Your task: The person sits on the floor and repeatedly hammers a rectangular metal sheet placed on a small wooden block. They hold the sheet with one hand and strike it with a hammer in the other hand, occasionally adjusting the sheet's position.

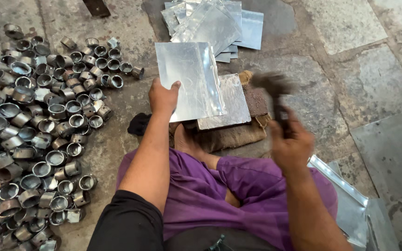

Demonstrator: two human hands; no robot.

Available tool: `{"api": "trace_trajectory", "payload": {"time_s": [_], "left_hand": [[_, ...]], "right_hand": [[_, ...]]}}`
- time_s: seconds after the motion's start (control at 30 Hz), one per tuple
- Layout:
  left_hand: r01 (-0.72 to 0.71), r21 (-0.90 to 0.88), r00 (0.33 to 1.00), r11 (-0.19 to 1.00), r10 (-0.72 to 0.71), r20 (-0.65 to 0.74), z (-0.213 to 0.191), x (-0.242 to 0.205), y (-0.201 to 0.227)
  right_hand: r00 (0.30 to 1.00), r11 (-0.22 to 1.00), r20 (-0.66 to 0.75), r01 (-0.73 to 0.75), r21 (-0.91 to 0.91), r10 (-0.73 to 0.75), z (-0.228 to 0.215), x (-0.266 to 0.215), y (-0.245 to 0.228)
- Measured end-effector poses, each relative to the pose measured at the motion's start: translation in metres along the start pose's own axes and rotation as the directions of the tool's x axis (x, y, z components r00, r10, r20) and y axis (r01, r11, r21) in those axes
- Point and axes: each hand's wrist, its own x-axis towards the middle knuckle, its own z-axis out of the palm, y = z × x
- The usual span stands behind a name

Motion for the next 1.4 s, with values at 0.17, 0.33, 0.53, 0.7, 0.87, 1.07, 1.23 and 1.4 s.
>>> {"api": "trace_trajectory", "payload": {"time_s": [0.17, 0.33, 0.53, 0.7, 0.87, 1.07, 1.23, 1.4], "left_hand": [[0.009, 0.017, 1.0, 1.0, -0.009, 0.014, -0.002, 0.002, 0.008], [-0.015, 0.017, 1.0, 1.0, 0.015, -0.012, 0.001, 0.002, 0.004], [-0.037, 0.001, 0.999, 0.999, 0.037, -0.007, 0.004, 0.005, -0.002], [-0.092, -0.019, 0.996, 0.996, 0.092, 0.0, 0.01, 0.003, -0.004], [-0.098, 0.011, 0.995, 0.995, 0.098, 0.006, 0.011, 0.002, -0.004], [-0.06, -0.001, 0.998, 0.998, 0.06, 0.033, 0.006, -0.005, 0.0], [-0.092, 0.023, 0.996, 0.995, 0.092, 0.018, 0.007, 0.0, 0.001], [-0.081, 0.023, 0.996, 0.996, 0.08, 0.036, 0.008, -0.001, 0.001]], "right_hand": [[0.972, 0.893, -0.226, 0.158, 0.421, -0.066, -0.004, -0.016, 0.002], [0.983, 0.967, 0.051, 0.185, -0.176, -0.178, 0.052, -0.027, 0.055], [0.993, 0.993, -0.002, 0.114, -0.033, -0.114, 0.006, -0.009, 0.013], [0.94, 0.857, -0.313, 0.268, 0.441, -0.133, -0.008, -0.014, -0.001], [0.961, 0.944, -0.028, 0.263, -0.201, -0.274, 0.049, -0.03, 0.052], [0.984, 0.984, 0.055, 0.166, 0.06, -0.17, 0.023, -0.008, 0.013], [0.955, 0.899, -0.255, 0.242, 0.366, -0.153, -0.027, -0.009, -0.024], [0.937, 0.926, -0.301, 0.264, 0.269, -0.18, 0.021, -0.033, 0.037]]}}
